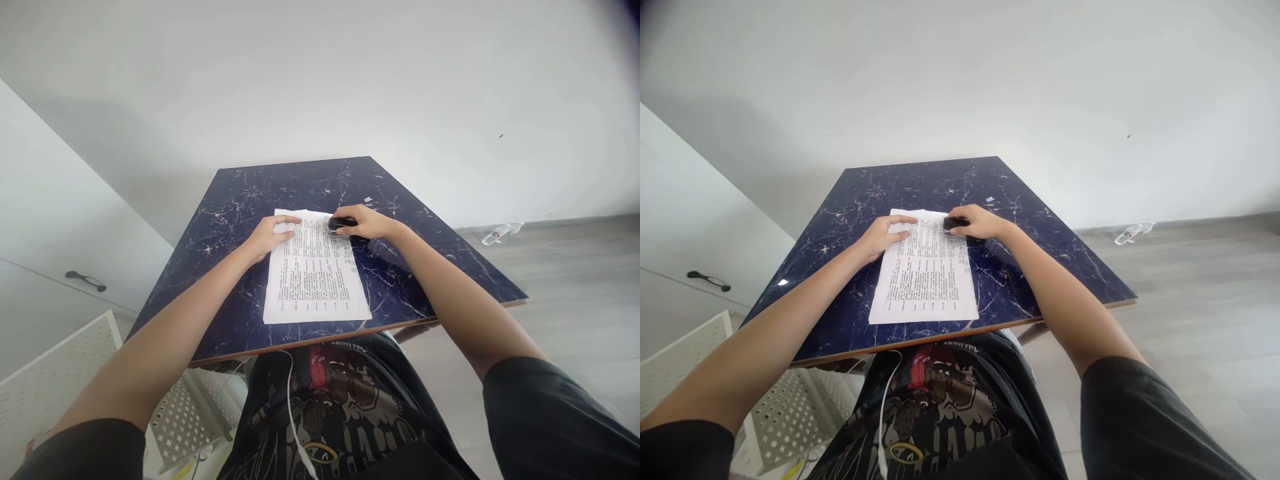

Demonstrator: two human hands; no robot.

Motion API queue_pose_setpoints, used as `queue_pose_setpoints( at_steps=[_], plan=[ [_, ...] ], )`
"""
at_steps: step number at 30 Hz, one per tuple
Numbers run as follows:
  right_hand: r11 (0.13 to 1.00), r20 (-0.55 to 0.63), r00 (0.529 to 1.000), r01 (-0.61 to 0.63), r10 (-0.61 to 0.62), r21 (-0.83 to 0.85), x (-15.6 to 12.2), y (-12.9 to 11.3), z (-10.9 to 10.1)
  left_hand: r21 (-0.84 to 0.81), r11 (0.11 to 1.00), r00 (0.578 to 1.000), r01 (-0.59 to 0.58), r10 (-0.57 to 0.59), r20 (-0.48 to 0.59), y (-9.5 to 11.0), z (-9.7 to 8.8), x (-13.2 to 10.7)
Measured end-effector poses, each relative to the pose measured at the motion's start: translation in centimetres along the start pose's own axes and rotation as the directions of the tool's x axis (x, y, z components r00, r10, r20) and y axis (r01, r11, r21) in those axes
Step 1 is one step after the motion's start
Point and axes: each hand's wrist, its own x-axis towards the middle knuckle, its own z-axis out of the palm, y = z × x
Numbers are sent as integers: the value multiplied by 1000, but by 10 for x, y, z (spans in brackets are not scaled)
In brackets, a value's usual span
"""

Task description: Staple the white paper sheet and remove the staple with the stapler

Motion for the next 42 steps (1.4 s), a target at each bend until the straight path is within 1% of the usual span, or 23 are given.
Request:
queue_pose_setpoints(
  at_steps=[2,4,6,9,11,13,16,21,25,28,32,34,38,42],
  plan=[
    [1000,-49,999,-11,12,22,4,-3,6,-1,1000,1000,2,-2,0,1,0,0],
    [998,-131,989,-68,69,11,8,-5,11,-10,1000,1000,10,-10,1,2,0,0],
    [984,-196,967,-175,164,-41,12,-5,17,-27,999,1000,20,-20,-1,2,0,-1],
    [934,-245,925,-329,290,-137,17,-4,24,-58,998,999,37,-37,-3,1,0,-1],
    [901,-292,897,-394,333,-181,18,-5,29,-85,995,998,60,-60,7,-1,-1,-1],
    [882,-333,879,-422,342,-208,18,-6,32,-107,991,996,86,-84,22,-2,-1,0],
    [872,-343,875,-431,342,-230,19,-8,35,-122,988,995,98,-95,31,-4,-2,0],
    [875,-318,883,-425,345,-232,19,-10,35,-112,992,998,61,-57,40,-6,-2,1],
    [869,-296,897,-410,330,-276,19,-12,35,-123,989,996,86,-82,35,-6,-3,1],
    [839,-281,904,-411,323,-358,19,-15,36,-136,984,993,111,-105,49,-5,-3,0],
    [770,-281,902,-428,328,-474,19,-20,39,-129,987,994,99,-93,51,-6,-2,0],
    [748,-280,908,-415,310,-517,20,-22,41,-139,984,993,108,-102,50,-7,-2,0],
    [725,-245,932,-362,268,-585,23,-27,42,-148,983,993,113,-106,51,-7,-2,-1],
    [721,-199,941,-339,275,-605,25,-33,40,-115,990,996,80,-75,44,-3,-2,-2]
  ],
)
